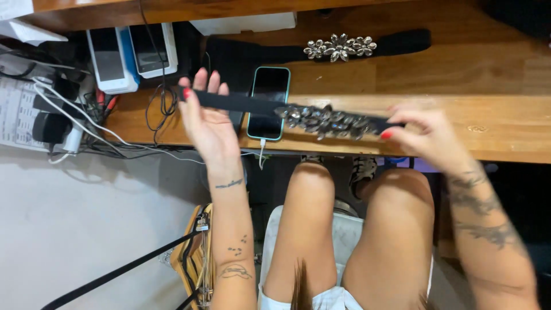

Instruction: The person sits at a wooden desk and assembles black belts with silver floral buckles. They repeatedly attach the buckles to the belt straps, fasten the clasps, and place the finished belts on the desk.

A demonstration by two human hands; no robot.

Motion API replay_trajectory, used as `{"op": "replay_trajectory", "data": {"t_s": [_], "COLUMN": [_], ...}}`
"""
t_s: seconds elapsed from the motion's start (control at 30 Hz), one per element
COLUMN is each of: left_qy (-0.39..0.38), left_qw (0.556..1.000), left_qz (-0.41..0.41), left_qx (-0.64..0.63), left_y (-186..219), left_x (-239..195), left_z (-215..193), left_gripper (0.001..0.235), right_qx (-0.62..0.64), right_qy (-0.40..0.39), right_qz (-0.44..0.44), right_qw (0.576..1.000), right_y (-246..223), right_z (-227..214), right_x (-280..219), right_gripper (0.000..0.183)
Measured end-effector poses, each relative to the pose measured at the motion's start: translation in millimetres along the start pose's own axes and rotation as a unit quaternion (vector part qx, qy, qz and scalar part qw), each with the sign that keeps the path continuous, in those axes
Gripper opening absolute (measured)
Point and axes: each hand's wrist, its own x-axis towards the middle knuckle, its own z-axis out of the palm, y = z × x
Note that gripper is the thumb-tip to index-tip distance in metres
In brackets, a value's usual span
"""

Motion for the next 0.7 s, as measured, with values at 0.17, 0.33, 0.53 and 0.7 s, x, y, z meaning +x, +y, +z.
{"op": "replay_trajectory", "data": {"t_s": [0.17, 0.33, 0.53, 0.7], "left_qy": [-0.061, -0.072, -0.012, 0.061], "left_qw": [0.989, 0.966, 0.982, 0.941], "left_qz": [-0.075, -0.095, -0.184, -0.313], "left_qx": [0.111, 0.228, 0.04, -0.108], "left_y": [-49, -71, -87, -94], "left_x": [-13, -10, 0, 19], "left_z": [23, 20, -5, -20], "left_gripper": [0.069, 0.062, 0.015, 0.025], "right_qx": [-0.134, -0.123, -0.275, -0.405], "right_qy": [0.056, 0.052, 0.037, 0.1], "right_qz": [-0.005, 0.054, -0.022, -0.081], "right_qw": [0.989, 0.989, 0.96, 0.905], "right_y": [-15, -20, 33, 70], "right_z": [-50, -68, -63, -55], "right_x": [12, 42, 69, 74], "right_gripper": [0.004, 0.007, 0.02, 0.023]}}
